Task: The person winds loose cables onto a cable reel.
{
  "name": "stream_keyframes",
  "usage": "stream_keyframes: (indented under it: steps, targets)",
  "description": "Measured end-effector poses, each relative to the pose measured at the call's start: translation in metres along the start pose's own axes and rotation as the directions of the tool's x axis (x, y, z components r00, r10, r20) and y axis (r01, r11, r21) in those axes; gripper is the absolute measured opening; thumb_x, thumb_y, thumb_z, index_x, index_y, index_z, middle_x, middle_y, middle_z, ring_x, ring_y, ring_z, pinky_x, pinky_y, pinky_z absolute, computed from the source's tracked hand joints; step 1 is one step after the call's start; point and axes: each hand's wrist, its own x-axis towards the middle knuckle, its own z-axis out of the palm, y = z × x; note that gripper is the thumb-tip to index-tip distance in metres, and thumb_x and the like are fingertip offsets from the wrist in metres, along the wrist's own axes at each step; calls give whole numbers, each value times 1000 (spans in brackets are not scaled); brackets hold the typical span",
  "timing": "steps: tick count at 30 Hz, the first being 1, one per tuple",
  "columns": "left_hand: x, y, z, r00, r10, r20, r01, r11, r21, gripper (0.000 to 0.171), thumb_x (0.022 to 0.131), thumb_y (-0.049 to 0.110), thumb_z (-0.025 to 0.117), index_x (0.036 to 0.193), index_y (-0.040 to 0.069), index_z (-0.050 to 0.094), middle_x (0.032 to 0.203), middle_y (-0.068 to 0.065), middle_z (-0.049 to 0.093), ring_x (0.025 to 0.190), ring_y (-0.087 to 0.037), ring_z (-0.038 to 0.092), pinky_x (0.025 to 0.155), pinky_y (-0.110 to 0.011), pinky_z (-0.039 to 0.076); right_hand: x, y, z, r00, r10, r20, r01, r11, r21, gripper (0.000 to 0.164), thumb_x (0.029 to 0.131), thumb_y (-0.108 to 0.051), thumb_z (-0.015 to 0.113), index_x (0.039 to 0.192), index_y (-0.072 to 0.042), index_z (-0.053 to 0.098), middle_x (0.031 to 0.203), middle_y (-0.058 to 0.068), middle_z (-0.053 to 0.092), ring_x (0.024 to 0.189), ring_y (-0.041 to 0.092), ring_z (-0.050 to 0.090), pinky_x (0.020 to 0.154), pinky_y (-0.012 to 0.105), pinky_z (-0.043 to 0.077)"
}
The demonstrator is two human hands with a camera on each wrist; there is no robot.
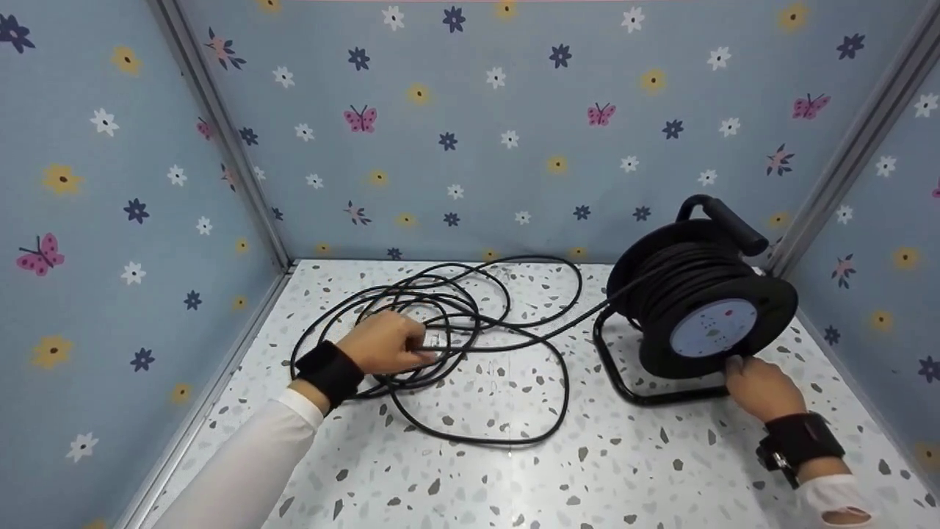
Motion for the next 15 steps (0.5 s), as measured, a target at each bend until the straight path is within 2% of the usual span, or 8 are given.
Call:
stream_keyframes:
  steps: [2,4,6,8,11,13,15]
  targets:
    - [-6,-7,10,999,21,47,-24,998,63,25,90,33,86,85,15,70,85,1,70,80,-20,64,83,-43,53,-1,0,1,1000,2,1,-2,1000,1,62,115,-38,16,84,-6,59,78,15,61,69,31,59,62,44,45]
    - [-11,-18,14,996,5,85,-15,993,115,23,86,26,86,101,12,75,104,-4,73,100,-27,68,99,-50,53,-1,0,2,1000,0,-1,0,1000,3,62,115,-37,17,84,-5,59,78,15,61,69,31,59,63,45,46]
    - [-16,-31,14,992,-56,110,41,990,136,34,87,19,84,118,10,76,122,-11,71,119,-34,66,109,-55,52,-2,0,2,1000,-10,-11,10,1000,3,61,115,-36,18,82,-5,60,78,16,62,69,32,60,63,48,48]
    - [-22,-45,11,984,-139,114,126,985,117,40,94,16,79,133,9,73,140,-17,67,133,-40,62,115,-57,49,-3,-1,2,1000,-19,-23,19,1000,3,61,115,-34,18,80,-5,59,77,17,63,69,32,61,65,51,49]
    - [-30,-65,6,972,-229,57,228,973,33,40,106,17,70,145,8,67,155,-23,57,144,-46,55,119,-61,45,-4,-3,2,999,-26,-37,26,1000,1,60,115,-32,20,80,-5,59,79,19,64,69,34,62,66,55,50]
    - [-33,-74,1,964,-264,-27,262,963,-63,35,111,18,63,144,6,67,159,-25,54,147,-48,53,120,-63,43,-4,-5,2,999,-21,-30,21,1000,-3,60,115,-33,19,80,-6,58,78,18,64,69,33,62,66,54,50]
    - [-33,-80,-6,948,-284,-144,256,948,-188,32,113,16,58,142,3,66,156,-26,57,146,-49,53,121,-63,42,-4,-6,2,1000,-16,-21,15,1000,-6,59,116,-34,18,80,-7,57,78,17,63,70,33,61,65,52,49]
